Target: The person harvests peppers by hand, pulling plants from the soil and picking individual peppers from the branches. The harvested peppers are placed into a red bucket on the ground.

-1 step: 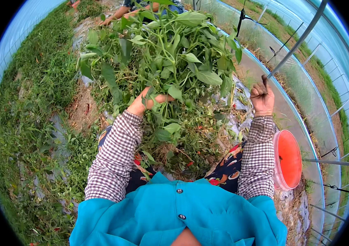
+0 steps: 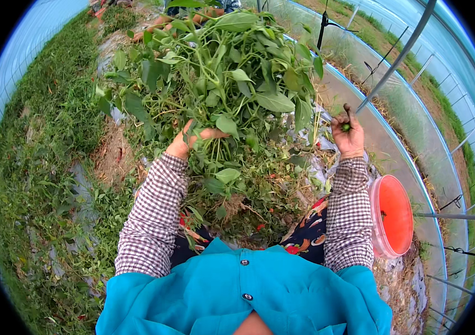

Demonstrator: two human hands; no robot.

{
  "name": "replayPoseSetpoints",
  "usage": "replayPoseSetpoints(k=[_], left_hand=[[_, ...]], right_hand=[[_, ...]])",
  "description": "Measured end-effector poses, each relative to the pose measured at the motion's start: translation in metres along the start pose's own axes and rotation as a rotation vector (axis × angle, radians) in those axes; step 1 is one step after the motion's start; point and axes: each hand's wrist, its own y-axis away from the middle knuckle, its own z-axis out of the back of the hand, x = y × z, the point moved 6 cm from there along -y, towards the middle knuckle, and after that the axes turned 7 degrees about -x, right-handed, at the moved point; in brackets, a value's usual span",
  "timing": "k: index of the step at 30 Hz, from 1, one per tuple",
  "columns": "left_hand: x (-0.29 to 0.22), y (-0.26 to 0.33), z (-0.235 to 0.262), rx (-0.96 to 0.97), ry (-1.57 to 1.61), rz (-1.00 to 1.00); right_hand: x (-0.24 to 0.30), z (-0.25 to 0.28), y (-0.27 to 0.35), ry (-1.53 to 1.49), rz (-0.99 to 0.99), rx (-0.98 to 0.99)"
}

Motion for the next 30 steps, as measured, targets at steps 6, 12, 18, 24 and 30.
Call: replayPoseSetpoints(k=[6,12,18,24,30], left_hand=[[0.014,-0.018,0.067,0.216,0.404,0.084],[-0.004,0.001,0.054,0.189,0.393,-0.072],[0.005,-0.006,0.039,0.297,0.348,-0.06],[0.005,-0.003,-0.021,0.58,0.403,-0.118],[0.006,0.001,-0.019,0.377,0.404,-0.138]], right_hand=[[-0.068,0.009,-0.009,0.419,-0.17,-0.243],[-0.114,0.009,-0.002,0.822,-0.282,-0.101],[-0.196,0.031,-0.016,0.809,-0.388,0.121],[-0.176,-0.01,-0.006,0.762,-0.34,0.306],[-0.146,-0.017,-0.004,0.737,-0.225,0.415]])
